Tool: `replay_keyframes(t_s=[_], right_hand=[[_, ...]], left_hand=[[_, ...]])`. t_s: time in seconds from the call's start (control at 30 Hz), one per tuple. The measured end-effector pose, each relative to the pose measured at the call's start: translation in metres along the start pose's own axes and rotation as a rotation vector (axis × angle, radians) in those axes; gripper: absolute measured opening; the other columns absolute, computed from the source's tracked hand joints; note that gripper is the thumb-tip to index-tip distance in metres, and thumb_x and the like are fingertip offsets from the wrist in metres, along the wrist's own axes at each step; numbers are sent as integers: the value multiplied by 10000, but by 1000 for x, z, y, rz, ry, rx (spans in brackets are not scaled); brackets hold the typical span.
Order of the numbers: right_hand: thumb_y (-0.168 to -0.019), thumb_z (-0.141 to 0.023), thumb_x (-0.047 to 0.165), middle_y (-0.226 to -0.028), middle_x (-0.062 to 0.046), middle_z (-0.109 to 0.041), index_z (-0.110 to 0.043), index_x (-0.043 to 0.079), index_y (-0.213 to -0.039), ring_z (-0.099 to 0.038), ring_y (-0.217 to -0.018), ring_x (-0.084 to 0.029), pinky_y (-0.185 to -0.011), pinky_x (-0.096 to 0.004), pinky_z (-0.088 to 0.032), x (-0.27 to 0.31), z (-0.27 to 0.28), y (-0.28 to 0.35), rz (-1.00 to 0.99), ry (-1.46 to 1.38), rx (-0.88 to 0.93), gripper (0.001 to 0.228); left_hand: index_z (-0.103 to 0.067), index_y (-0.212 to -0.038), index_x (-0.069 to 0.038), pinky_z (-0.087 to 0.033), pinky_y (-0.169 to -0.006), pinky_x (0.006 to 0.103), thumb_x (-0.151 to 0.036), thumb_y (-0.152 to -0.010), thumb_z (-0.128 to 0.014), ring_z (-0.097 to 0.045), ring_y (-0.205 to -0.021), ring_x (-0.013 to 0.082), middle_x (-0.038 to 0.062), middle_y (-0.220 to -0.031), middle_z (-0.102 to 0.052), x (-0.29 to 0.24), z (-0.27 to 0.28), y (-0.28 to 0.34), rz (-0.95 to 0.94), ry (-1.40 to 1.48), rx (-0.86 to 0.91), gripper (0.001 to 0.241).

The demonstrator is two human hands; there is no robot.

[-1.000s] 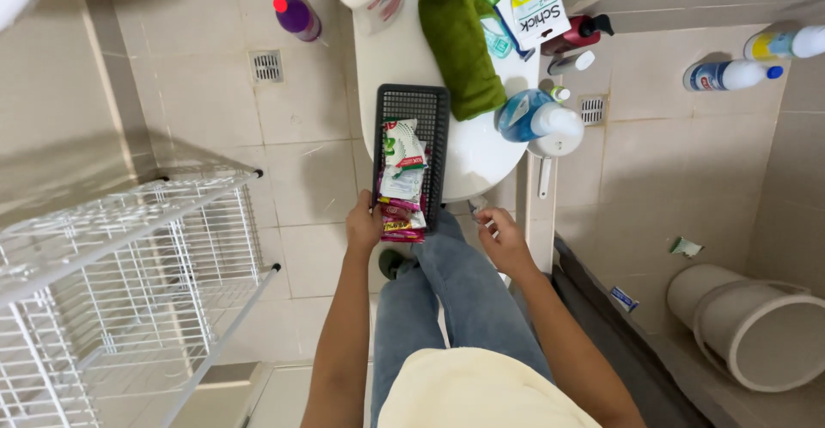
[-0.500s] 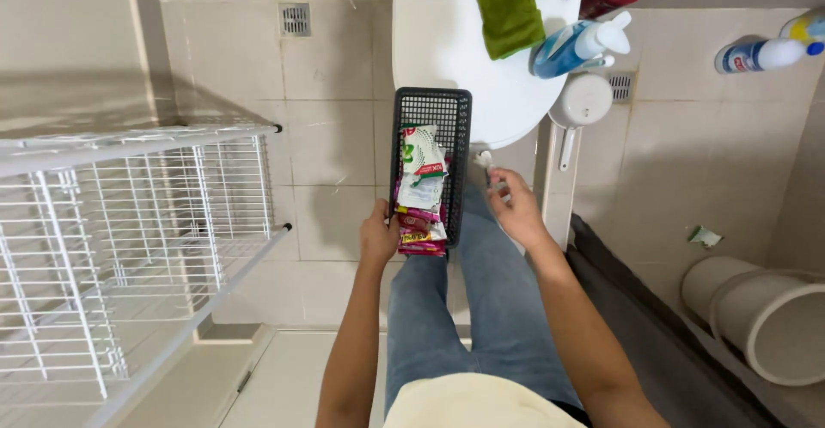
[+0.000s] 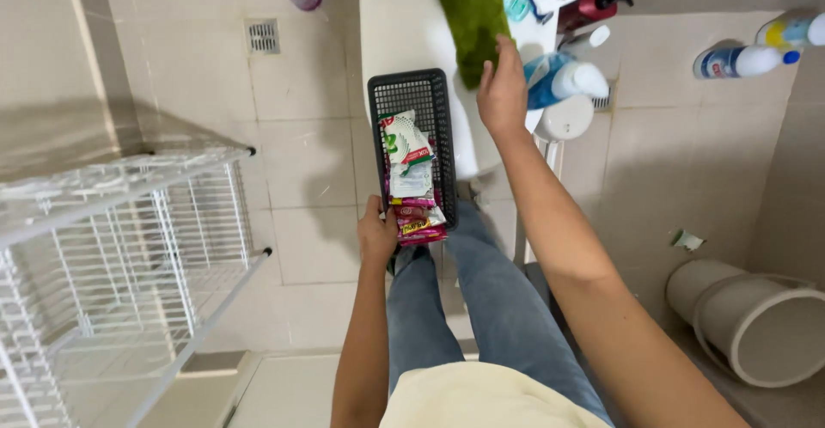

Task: The person gathers various small packets and bottles from the bathroom floor and places them into a black plastic basket. They then arrange the collected items within the basket and move the basket onto a white wire rack.

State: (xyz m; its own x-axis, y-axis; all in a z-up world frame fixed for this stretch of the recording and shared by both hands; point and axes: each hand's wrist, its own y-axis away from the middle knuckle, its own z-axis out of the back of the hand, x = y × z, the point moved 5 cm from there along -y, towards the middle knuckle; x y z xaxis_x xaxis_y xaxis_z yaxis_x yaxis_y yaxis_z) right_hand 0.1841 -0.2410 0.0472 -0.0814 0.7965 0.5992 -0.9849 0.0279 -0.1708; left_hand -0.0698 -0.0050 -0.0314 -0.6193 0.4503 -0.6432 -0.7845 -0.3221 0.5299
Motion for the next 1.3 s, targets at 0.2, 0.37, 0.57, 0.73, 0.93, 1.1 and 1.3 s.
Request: replay_keyframes(t_s=[0.2, 0.37, 0.57, 0.73, 0.93, 1.1, 1.3], right_hand=[[-961, -703, 227, -1450, -201, -464, -396, 119, -1460, -508, -1272, -438, -980, -564, -459, -87, -65, -42, -279, 332, 142, 596], [-988, -711, 384, -1422, -170, -507, -221, 183, -1572, -514, -1244, -412, -992, -595, -452, -117, -96, -49, -456, 341, 326, 789], [-976, -705, 413, -1242, -114, -582, -388, 196, -1400, -542, -1218, -390, -967, -618, -476, -131, -122, -32, -549, 257, 342, 572], [-974, -683, 350, -1153, -151, -645, -487, 164, -1257, -602, -1166, -450, -940, -625, -504, -141, -144, 6, -618, 68, 342, 392], [-997, -633, 267, -1193, -139, -614, -503, 128, -1289, -573, -1227, -424, -967, -592, -510, -122, -134, 42, -691, -104, 506, 348], [-967, -566, 294, -1399, -161, -413, -324, 79, -1514, -385, -1324, -417, -1030, -645, -440, -107, -120, 30, -633, 69, 634, 636], [-816, -579, 8, -1293, -219, -431, -341, 42, -1513, -446, -1175, -491, -943, -616, -468, -61, -91, -19, -412, 14, 219, 737]], left_hand=[[-523, -963, -122, -494, -599, 416, -144, -942, -623, -589, -564, 259, 75, -726, -642, -11, -29, -42, 2, -1, -67, 105], [-521, -995, -147, -515, -671, 478, -175, -966, -602, -645, -701, 335, 133, -832, -687, -20, -24, -61, 93, 10, -17, 91], [-525, -992, -188, -554, -828, 523, -238, -966, -605, -742, -889, 399, 136, -1019, -762, -14, -20, -65, 195, 10, 11, 97], [-522, -963, -207, -564, -817, 491, -235, -975, -604, -750, -833, 370, 96, -956, -770, -8, -10, -63, 232, 14, -22, 88], [-523, -996, -210, -555, -853, 491, -257, -976, -619, -754, -909, 340, 68, -1056, -776, 6, -7, -73, 228, 10, -32, 109], [-521, -996, -187, -557, -856, 485, -210, -984, -601, -752, -923, 370, 98, -1078, -777, -11, -9, -79, 227, 55, -22, 84], [-523, -1002, -195, -568, -820, 490, -195, -975, -624, -757, -913, 367, 132, -1097, -771, -18, -19, -86, 156, 38, -44, 105]])
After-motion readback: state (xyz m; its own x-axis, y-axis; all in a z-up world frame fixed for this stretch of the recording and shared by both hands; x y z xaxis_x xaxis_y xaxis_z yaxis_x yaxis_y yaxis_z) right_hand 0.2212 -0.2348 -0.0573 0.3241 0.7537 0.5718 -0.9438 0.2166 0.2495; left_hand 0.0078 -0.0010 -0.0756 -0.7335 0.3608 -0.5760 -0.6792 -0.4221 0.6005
